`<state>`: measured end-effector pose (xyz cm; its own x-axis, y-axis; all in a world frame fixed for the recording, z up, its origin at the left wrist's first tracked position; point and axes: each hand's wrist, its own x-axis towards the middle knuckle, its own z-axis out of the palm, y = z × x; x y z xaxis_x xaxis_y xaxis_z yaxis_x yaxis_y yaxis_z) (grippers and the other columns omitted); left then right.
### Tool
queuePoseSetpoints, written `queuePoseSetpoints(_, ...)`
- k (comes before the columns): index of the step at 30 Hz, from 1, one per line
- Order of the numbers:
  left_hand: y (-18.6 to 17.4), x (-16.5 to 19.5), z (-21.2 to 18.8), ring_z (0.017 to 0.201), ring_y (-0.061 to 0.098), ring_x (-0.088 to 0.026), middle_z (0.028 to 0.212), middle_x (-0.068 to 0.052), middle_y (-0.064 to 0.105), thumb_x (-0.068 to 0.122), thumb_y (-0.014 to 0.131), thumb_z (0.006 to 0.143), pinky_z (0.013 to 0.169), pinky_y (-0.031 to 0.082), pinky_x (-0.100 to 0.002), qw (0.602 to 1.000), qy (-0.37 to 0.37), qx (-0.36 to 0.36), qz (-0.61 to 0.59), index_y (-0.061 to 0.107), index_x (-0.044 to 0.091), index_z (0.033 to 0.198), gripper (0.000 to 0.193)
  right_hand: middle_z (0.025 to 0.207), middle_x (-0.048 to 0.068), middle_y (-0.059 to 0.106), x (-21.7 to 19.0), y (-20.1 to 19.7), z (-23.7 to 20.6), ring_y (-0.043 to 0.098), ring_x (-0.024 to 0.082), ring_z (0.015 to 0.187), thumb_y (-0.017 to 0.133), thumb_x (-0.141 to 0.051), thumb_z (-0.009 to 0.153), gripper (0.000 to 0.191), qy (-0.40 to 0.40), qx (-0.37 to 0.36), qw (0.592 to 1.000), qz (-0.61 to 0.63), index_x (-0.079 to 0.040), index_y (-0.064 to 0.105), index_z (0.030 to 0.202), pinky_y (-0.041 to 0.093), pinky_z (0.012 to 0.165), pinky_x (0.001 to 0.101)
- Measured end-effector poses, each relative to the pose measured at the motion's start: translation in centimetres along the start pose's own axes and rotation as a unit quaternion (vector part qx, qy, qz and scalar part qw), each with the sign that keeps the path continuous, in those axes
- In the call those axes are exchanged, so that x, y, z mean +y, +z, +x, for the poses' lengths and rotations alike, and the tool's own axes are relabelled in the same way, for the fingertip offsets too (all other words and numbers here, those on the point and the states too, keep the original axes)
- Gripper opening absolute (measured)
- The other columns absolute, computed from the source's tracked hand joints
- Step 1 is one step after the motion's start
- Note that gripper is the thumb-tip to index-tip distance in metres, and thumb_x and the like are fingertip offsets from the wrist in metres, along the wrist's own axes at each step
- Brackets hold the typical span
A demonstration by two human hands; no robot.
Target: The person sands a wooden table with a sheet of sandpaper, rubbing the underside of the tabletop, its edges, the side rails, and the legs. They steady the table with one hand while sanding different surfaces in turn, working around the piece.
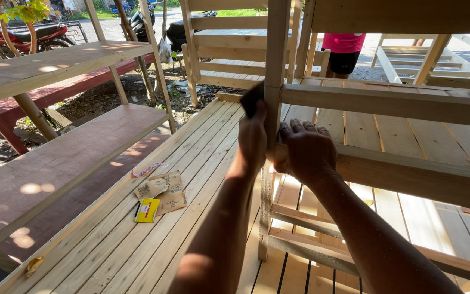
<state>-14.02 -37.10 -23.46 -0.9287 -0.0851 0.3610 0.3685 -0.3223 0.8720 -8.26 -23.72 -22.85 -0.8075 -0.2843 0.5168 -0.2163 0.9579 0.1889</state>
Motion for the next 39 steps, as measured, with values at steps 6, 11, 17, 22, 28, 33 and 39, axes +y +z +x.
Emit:
queuePoseSetpoints(6,0.0,0.9,-2.3,0.085,0.064,-0.012,0.097,-0.001,0.070,0.039,0.065,0.098,0.076,0.053,-0.028,0.988,-0.060,0.129,-0.068,0.063,0.006,0.112,0.036,0.140,0.013,0.059,-0.5,-1.4,-0.1,0.057,0.030,0.128,0.092,-0.069,0.047,0.116,-0.005,0.015,1.000,-0.006,-0.018,0.056,0.145,0.046,0.104,0.0453)
queuePoseSetpoints(11,-0.2,0.6,-2.0,0.082,0.061,-0.017,0.094,-0.007,0.068,0.036,0.061,0.104,0.073,0.052,-0.034,0.992,0.015,0.005,-0.123,0.068,-0.004,0.110,0.042,0.142,0.011,0.059,-0.1,-0.4,-0.1,0.057,0.028,0.130,0.092,-0.065,0.053,0.105,-0.004,0.009,1.000,-0.021,-0.018,0.056,0.139,0.046,0.107,0.0444)
queuePoseSetpoints(17,0.9,1.6,1.8,0.080,0.062,-0.015,0.094,-0.008,0.071,0.031,0.056,0.108,0.074,0.051,-0.033,0.994,0.004,-0.007,-0.113,0.069,-0.005,0.112,0.039,0.142,0.006,0.062,-0.1,-0.2,-0.2,0.060,0.025,0.130,0.092,-0.053,0.057,0.095,-0.012,0.046,0.998,-0.048,-0.021,0.059,0.140,0.048,0.107,0.0413)
queuePoseSetpoints(22,-1.8,-0.4,-3.7,0.090,0.067,-0.013,0.101,-0.003,0.074,0.026,0.052,0.105,0.084,0.053,-0.032,0.993,-0.018,-0.031,-0.110,0.067,0.001,0.118,0.032,0.140,0.013,0.061,-0.3,-1.0,-0.1,0.058,0.031,0.126,0.092,-0.068,0.046,0.111,-0.007,0.030,1.000,0.002,-0.018,0.058,0.139,0.047,0.102,0.0457)
queuePoseSetpoints(28,-1.6,-1.1,-1.5,0.088,0.064,-0.019,0.100,-0.011,0.071,0.028,0.051,0.111,0.080,0.052,-0.038,0.996,-0.017,-0.036,-0.079,0.066,-0.007,0.121,0.039,0.140,0.009,0.061,-0.7,-1.8,-0.5,0.058,0.029,0.128,0.092,-0.065,0.051,0.104,0.002,0.020,1.000,0.024,-0.015,0.058,0.136,0.047,0.104,0.0453)
queuePoseSetpoints(33,-2.7,-2.2,-3.8,0.103,0.068,-0.019,0.117,-0.009,0.071,0.029,0.056,0.103,0.091,0.054,-0.036,0.983,-0.014,-0.039,-0.177,0.064,0.001,0.125,0.036,0.143,0.014,0.057,-0.6,-1.9,-0.2,0.056,0.031,0.130,0.092,-0.069,0.046,0.113,-0.010,0.039,0.999,0.013,-0.016,0.058,0.139,0.046,0.104,0.0466)
queuePoseSetpoints(39,-0.4,2.4,-0.4,0.103,0.063,-0.019,0.116,-0.011,0.068,0.040,0.061,0.102,0.091,0.052,-0.038,0.990,0.070,-0.052,-0.111,0.062,-0.003,0.130,0.051,0.147,0.010,0.058,-0.2,-0.3,-0.1,0.056,0.028,0.130,0.091,-0.052,0.055,0.096,-0.003,0.018,1.000,-0.015,-0.018,0.059,0.139,0.046,0.105,0.0441)
